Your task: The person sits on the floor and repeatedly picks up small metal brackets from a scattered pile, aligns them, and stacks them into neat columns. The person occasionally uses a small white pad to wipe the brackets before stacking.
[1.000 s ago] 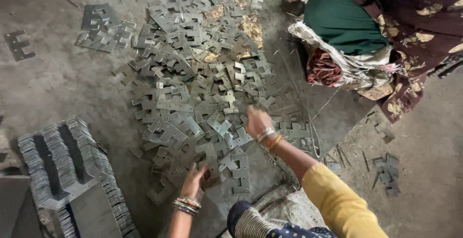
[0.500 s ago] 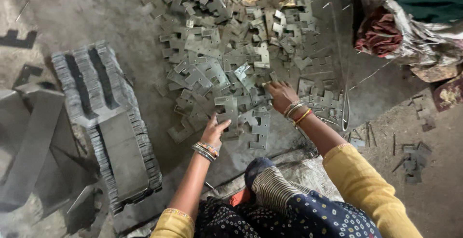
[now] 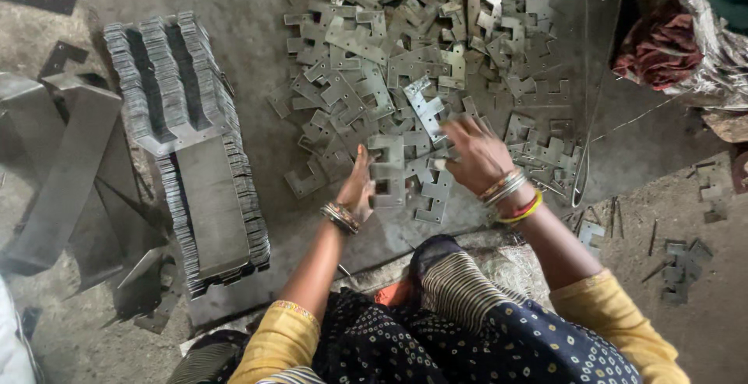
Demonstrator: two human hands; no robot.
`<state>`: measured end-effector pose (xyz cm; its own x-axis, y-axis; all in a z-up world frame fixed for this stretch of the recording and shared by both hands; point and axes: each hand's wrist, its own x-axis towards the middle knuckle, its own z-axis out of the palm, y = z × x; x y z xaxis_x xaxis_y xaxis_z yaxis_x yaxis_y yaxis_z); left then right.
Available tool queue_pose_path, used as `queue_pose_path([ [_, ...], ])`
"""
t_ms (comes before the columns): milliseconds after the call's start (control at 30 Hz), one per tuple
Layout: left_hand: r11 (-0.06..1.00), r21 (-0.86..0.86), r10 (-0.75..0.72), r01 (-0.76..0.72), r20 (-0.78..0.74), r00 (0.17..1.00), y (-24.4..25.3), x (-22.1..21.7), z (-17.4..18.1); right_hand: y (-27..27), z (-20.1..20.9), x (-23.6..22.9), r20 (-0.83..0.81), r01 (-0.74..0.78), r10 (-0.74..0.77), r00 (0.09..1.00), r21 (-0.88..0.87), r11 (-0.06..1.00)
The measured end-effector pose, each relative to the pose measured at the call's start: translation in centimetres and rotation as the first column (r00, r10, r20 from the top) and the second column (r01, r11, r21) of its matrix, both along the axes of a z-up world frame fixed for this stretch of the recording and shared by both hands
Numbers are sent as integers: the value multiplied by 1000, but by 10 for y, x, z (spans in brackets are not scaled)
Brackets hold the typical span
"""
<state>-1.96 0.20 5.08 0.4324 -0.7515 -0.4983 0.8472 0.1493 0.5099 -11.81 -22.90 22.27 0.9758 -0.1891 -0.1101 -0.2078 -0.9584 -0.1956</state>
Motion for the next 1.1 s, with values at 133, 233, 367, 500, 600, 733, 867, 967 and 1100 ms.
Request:
queue_pose_path([
  [133, 966, 260, -4, 9, -22, 1000, 12, -2, 20, 32, -56, -29, -520, 458, -427, 740, -77, 886],
  [233, 987, -153, 36, -56, -132, 991, 21, -6, 41, 46, -109, -57, -140, 429, -416, 898, 73, 900],
  [367, 991, -111, 60, -74, -120, 991, 30, -10, 47, 27, -143, -62, -57, 596, -616, 786, 338, 729],
  [500, 990, 120, 74, -73, -7, 997, 37, -20, 6, 6, -122, -58, -129, 506, -557, 820, 617, 603],
  [600, 970, 222, 73, -101, 130, 989, 31, -25, -26, 7, -92, -47, -214, 397, -410, 887, 807, 437],
  [733, 957, 242, 87, -158, 281, 956, 26, -29, -38, 27, -79, -24, -93, 276, -262, 961, 426, 861],
  [867, 984, 178, 41, -15, -144, 989, 30, -28, -25, 31, -87, -11, 39, -293, 297, 954, -88, 952],
  [967, 988, 140, 100, -67, -251, 963, 40, -21, -17, 26, -88, 5, -75, -277, 273, 959, -47, 960],
  [1100, 958, 279, 76, -60, -45, 996, 42, -10, -18, 19, -65, 13, -198, -189, 180, 964, -29, 982],
])
